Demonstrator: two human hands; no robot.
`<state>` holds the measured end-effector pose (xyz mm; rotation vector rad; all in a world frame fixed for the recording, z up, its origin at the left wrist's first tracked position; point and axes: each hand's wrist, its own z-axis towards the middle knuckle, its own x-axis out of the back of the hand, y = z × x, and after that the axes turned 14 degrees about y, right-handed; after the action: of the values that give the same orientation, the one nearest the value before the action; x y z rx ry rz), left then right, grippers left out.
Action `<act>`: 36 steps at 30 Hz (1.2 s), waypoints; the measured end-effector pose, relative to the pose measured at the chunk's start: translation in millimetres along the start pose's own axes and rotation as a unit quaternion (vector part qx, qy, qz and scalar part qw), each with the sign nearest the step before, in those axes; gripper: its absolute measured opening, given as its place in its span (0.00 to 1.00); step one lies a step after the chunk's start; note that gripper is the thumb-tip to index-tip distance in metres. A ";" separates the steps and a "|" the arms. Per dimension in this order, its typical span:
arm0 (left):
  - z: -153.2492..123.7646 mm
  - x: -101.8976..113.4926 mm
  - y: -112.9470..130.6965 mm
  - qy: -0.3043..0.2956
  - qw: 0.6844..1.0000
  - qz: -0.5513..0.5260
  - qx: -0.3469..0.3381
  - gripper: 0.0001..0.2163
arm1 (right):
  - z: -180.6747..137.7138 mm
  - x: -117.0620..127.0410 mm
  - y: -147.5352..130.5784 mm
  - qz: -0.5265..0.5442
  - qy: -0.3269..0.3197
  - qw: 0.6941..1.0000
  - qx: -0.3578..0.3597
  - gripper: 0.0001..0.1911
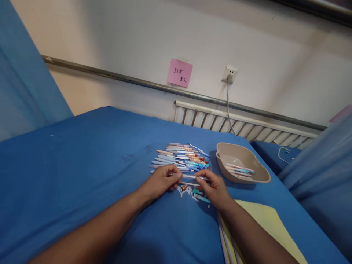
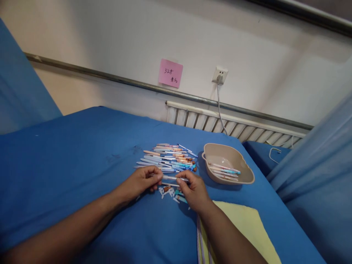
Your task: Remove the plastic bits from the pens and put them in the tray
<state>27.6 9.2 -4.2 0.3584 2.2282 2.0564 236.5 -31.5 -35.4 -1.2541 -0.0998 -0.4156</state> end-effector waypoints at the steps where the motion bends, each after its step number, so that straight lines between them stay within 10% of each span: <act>1: -0.2 -0.1 0.0 0.003 1.000 -0.009 -0.018 0.10 | 0.2 0.0 -0.8 0.001 0.003 1.000 0.000 0.10; 20: 2.5 -1.1 -6.3 -0.060 0.997 0.006 0.038 0.18 | 3.4 -1.1 -13.5 0.097 0.043 0.993 -0.052 0.11; 36: 3.7 -0.8 2.8 0.018 0.997 0.037 -0.059 0.11 | 7.7 -3.6 -13.9 0.010 -0.008 1.000 0.016 0.05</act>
<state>29.5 12.9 -1.8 0.4036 2.1306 2.2364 229.4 -26.8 -21.5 -1.2257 -0.1070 -0.3861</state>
